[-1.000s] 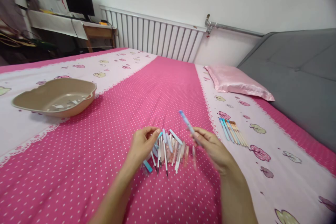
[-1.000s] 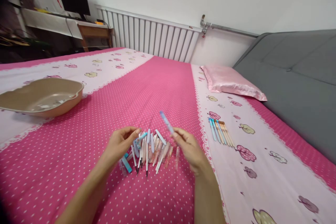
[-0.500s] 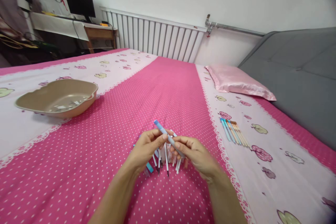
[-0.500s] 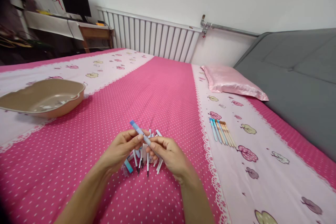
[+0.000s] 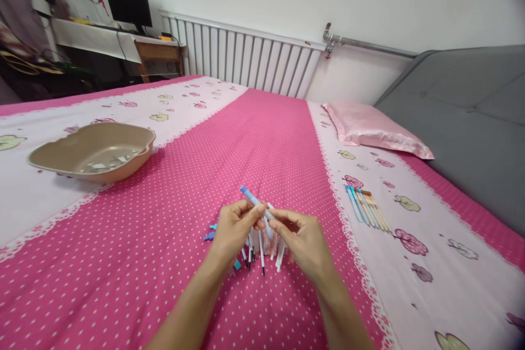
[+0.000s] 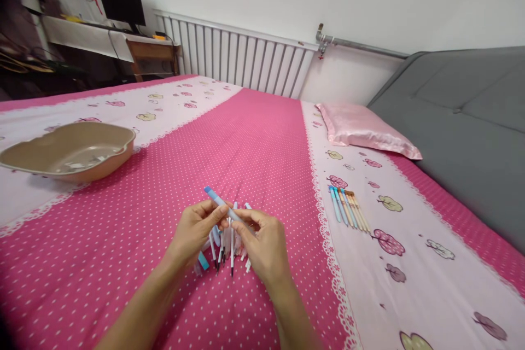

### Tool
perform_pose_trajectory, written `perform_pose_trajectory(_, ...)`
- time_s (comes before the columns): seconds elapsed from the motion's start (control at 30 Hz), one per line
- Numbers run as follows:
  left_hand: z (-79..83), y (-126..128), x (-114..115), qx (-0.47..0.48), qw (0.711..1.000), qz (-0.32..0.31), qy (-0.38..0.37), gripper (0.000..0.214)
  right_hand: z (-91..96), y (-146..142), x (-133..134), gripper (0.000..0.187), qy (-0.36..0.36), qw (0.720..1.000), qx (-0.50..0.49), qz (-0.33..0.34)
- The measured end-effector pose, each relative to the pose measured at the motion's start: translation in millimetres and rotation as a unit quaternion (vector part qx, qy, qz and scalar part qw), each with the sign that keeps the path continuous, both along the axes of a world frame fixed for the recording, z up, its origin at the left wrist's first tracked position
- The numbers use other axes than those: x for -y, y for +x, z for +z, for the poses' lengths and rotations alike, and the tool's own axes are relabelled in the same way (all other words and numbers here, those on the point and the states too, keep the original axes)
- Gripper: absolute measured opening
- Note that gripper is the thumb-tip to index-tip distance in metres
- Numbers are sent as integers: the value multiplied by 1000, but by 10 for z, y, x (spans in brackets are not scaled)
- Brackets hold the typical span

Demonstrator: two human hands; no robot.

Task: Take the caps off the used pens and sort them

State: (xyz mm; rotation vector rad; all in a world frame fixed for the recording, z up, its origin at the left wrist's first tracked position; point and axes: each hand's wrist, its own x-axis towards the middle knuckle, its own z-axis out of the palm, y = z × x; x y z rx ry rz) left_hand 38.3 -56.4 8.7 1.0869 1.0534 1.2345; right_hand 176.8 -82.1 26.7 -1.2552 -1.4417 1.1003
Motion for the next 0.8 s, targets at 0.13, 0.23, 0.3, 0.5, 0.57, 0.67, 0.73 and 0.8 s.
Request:
perform_pose_trajectory(0.13,5,12,4,13,1000,12,4,29,-22,-62,-2,16,33,996,41,-79)
perform_pose_trajectory(0.23,7,-10,-2,31,999,12,4,29,-57,-45,-29,28,42,990,77,-114)
perform_pose_trajectory(0.3,2,-42,-17,43,999,24,2,29,-72,0,-47,39,25,993,65,-99)
perform_pose_trajectory(0.5,-16,-141,-73,63,995,79,16,29,-78,105,-59,34,-77,995,-25,59)
perform_pose_trajectory(0.57,-17,-150,-78,67,994,83,13,29,-85,97,-60,29,-73,995,-42,49)
perform_pose_trajectory(0.67,-17,-149,-77,70,994,85,5,30,-95,67,-62,22,-35,998,-42,-10)
perform_pose_trajectory(0.73,-22,-146,-77,71,993,90,3,30,-91,43,-57,19,-4,998,-19,-54)
perform_pose_trajectory(0.8,-31,-144,-81,79,993,92,2,30,-80,18,-45,14,25,995,15,-91)
